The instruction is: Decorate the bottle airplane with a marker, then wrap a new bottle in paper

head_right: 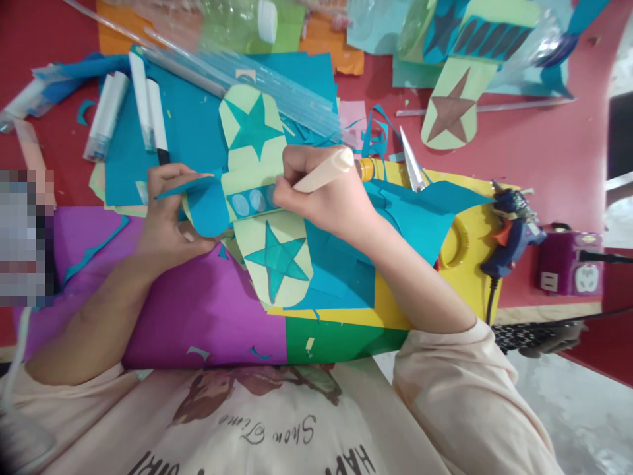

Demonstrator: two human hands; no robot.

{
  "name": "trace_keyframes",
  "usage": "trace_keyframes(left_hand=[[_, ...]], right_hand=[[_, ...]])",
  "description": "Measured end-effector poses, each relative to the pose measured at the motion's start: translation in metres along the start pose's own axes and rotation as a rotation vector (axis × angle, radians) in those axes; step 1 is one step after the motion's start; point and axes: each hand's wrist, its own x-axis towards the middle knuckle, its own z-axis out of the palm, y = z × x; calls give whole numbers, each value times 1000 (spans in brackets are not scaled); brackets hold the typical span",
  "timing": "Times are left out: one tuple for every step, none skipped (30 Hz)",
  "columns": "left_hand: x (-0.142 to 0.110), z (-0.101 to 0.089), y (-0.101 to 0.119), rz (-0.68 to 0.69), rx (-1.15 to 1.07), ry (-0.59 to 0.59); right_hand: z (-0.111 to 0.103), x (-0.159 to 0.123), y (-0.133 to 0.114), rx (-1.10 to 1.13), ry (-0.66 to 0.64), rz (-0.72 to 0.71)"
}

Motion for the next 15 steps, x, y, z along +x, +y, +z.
trace_keyframes(left_hand=[[0, 0, 0, -7, -3, -2], [0, 0, 0, -14, -7, -6], [-1, 0, 0, -24, -11, -13], [-1, 0, 0, -28, -17, -18], [-1, 0, 0, -29, -24, -23], [-1, -1, 0, -32, -30, -26], [-1, -1, 0, -34, -32, -26], [-1, -1, 0, -33, -31, -24], [-1, 0, 0, -33, -24, -17], [-1, 0, 0, -30, -14, -10], [-1, 0, 0, -28, -3, -3], [-1, 1, 0, -22, 5, 5], [-1, 2, 0, -17, 11, 14], [-1, 3, 1, -14, 15, 20], [-1, 3, 1, -9, 15, 26]], right_hand=[[0, 0, 0, -1, -6, 5], [0, 0, -1, -4, -12, 8], [0, -1, -2, -8, -17, 11], [-1, -1, -2, -10, -21, 14], [-1, -1, -3, -9, -22, 17], [-1, -1, -4, -7, -22, 19], [-1, -1, -4, -4, -20, 21], [-1, 0, -4, 0, -17, 21], [0, 0, -4, 4, -9, 18], [0, 0, -3, 7, 3, 13], [0, 1, -2, 10, 18, 6], [1, 1, -1, 11, 35, -2], [1, 1, 0, 13, 57, -11], [1, 1, 1, 16, 74, -15], [2, 1, 1, 23, 90, -16]])
